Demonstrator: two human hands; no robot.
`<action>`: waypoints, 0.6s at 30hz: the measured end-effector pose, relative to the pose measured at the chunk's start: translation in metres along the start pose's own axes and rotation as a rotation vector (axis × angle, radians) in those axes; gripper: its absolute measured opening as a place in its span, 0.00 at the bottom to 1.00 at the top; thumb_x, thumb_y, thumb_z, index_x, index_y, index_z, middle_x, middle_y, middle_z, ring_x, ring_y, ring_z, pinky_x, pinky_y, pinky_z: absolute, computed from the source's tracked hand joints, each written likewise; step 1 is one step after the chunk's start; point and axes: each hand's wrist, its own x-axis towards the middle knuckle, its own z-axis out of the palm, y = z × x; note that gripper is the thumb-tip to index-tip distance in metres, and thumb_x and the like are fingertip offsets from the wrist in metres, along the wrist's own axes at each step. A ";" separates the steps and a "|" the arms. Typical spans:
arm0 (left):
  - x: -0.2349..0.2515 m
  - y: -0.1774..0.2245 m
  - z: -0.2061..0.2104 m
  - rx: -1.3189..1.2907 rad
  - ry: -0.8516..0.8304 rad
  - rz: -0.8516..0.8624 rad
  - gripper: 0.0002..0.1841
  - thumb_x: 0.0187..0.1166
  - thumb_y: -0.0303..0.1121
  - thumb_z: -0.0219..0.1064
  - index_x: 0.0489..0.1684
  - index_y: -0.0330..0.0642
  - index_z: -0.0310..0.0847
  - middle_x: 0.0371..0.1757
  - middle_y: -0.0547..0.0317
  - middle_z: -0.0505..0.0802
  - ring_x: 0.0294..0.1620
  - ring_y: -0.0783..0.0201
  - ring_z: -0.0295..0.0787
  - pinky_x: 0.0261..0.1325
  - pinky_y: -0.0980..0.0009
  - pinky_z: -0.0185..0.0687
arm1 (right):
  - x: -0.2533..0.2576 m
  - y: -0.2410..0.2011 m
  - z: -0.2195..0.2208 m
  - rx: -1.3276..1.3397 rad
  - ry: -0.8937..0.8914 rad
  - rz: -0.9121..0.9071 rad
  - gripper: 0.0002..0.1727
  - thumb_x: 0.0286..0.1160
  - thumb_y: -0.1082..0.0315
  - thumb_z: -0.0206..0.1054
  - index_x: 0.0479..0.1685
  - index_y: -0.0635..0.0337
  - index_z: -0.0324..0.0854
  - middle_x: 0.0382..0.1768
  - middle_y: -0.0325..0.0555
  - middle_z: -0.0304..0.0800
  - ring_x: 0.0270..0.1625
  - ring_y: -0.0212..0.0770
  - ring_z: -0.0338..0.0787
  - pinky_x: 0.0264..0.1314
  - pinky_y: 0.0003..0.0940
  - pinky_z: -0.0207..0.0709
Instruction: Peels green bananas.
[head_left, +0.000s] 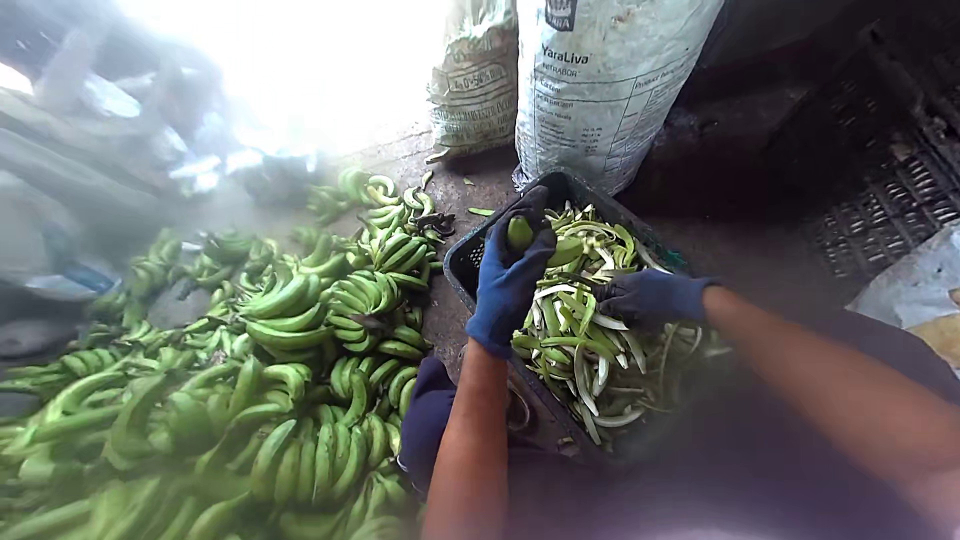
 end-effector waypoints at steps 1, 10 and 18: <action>0.003 0.002 -0.005 -0.061 -0.027 0.009 0.29 0.79 0.40 0.71 0.82 0.58 0.69 0.63 0.57 0.89 0.55 0.62 0.89 0.54 0.60 0.89 | -0.002 -0.004 -0.001 0.078 -0.033 -0.002 0.18 0.88 0.55 0.62 0.67 0.55 0.78 0.35 0.51 0.89 0.29 0.43 0.89 0.33 0.41 0.87; 0.035 -0.010 0.005 -0.538 0.109 0.119 0.26 0.84 0.32 0.55 0.83 0.44 0.59 0.56 0.50 0.87 0.49 0.58 0.88 0.54 0.56 0.89 | -0.036 -0.033 0.014 0.298 0.092 -0.545 0.28 0.74 0.60 0.68 0.77 0.48 0.74 0.39 0.40 0.92 0.33 0.33 0.90 0.35 0.31 0.86; 0.043 0.005 0.020 -0.775 0.366 0.048 0.26 0.94 0.54 0.34 0.66 0.50 0.73 0.39 0.58 0.90 0.31 0.63 0.89 0.32 0.64 0.89 | -0.047 -0.044 0.030 0.245 0.210 -0.619 0.22 0.67 0.55 0.74 0.61 0.49 0.85 0.33 0.35 0.95 0.29 0.32 0.92 0.32 0.30 0.88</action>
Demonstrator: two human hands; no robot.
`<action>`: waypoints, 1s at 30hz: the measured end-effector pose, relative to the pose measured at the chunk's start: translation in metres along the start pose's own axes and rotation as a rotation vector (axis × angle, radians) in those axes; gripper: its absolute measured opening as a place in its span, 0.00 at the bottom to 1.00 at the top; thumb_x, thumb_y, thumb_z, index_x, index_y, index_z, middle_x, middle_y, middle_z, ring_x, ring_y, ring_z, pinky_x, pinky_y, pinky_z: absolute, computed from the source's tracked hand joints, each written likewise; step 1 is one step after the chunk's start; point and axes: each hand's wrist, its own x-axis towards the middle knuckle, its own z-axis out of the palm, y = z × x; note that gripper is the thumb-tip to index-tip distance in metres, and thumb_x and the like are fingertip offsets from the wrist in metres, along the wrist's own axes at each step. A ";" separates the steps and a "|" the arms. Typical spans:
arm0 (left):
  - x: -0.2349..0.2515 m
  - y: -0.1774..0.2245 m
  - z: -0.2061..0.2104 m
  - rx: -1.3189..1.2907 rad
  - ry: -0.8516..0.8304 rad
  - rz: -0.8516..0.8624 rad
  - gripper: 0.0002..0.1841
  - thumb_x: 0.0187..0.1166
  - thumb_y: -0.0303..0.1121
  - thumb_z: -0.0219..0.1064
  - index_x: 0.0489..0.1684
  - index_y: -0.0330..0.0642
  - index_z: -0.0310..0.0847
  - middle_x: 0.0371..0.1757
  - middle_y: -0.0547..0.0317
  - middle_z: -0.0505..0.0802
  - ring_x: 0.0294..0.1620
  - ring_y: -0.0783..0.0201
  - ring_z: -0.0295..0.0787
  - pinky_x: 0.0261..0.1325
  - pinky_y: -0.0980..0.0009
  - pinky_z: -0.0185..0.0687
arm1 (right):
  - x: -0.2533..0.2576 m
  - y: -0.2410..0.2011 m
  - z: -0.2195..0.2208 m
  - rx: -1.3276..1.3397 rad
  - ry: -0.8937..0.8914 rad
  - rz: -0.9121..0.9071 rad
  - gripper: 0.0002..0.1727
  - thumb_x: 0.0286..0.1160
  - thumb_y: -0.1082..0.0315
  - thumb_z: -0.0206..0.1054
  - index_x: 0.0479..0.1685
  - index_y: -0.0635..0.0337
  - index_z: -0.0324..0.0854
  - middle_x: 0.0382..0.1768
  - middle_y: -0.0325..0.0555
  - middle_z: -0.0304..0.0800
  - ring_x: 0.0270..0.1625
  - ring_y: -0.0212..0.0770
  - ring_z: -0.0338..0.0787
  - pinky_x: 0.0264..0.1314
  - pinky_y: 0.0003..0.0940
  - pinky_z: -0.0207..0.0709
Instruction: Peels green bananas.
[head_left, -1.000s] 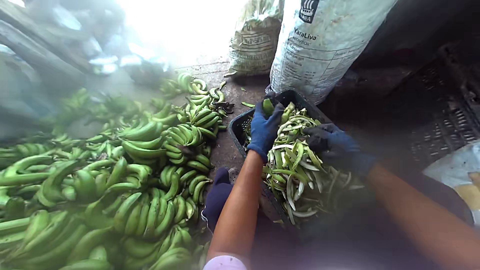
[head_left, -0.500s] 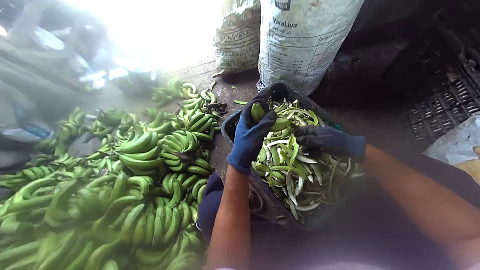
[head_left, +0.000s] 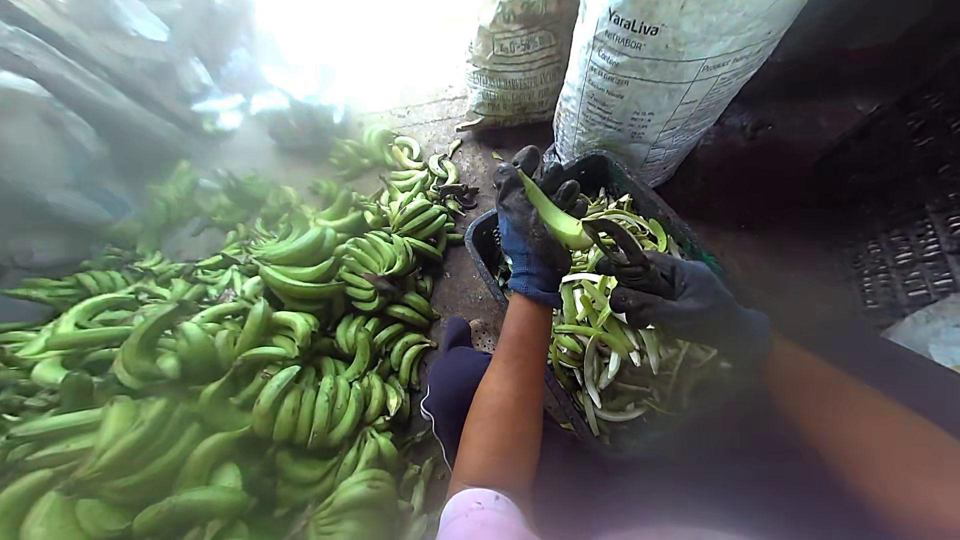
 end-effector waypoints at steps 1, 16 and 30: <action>0.000 -0.003 0.002 -0.015 -0.012 0.017 0.25 0.94 0.53 0.33 0.65 0.50 0.73 0.36 0.59 0.89 0.29 0.65 0.87 0.31 0.66 0.88 | 0.001 0.002 -0.001 -0.047 0.010 -0.001 0.21 0.68 0.55 0.74 0.61 0.49 0.85 0.32 0.34 0.94 0.28 0.31 0.91 0.31 0.30 0.88; -0.046 -0.047 0.011 0.076 -0.169 -0.152 0.32 0.94 0.49 0.29 0.63 0.40 0.79 0.50 0.58 0.93 0.53 0.68 0.89 0.60 0.66 0.84 | 0.020 0.000 -0.016 -0.719 0.052 0.167 0.17 0.75 0.63 0.72 0.59 0.62 0.84 0.47 0.63 0.91 0.53 0.65 0.90 0.54 0.69 0.78; -0.076 -0.053 -0.009 0.533 -0.541 -0.841 0.22 0.94 0.46 0.45 0.67 0.37 0.73 0.45 0.44 0.91 0.32 0.55 0.90 0.31 0.63 0.89 | 0.017 0.037 -0.069 -1.050 0.141 0.413 0.33 0.70 0.59 0.74 0.81 0.38 0.75 0.66 0.58 0.86 0.67 0.65 0.84 0.63 0.69 0.76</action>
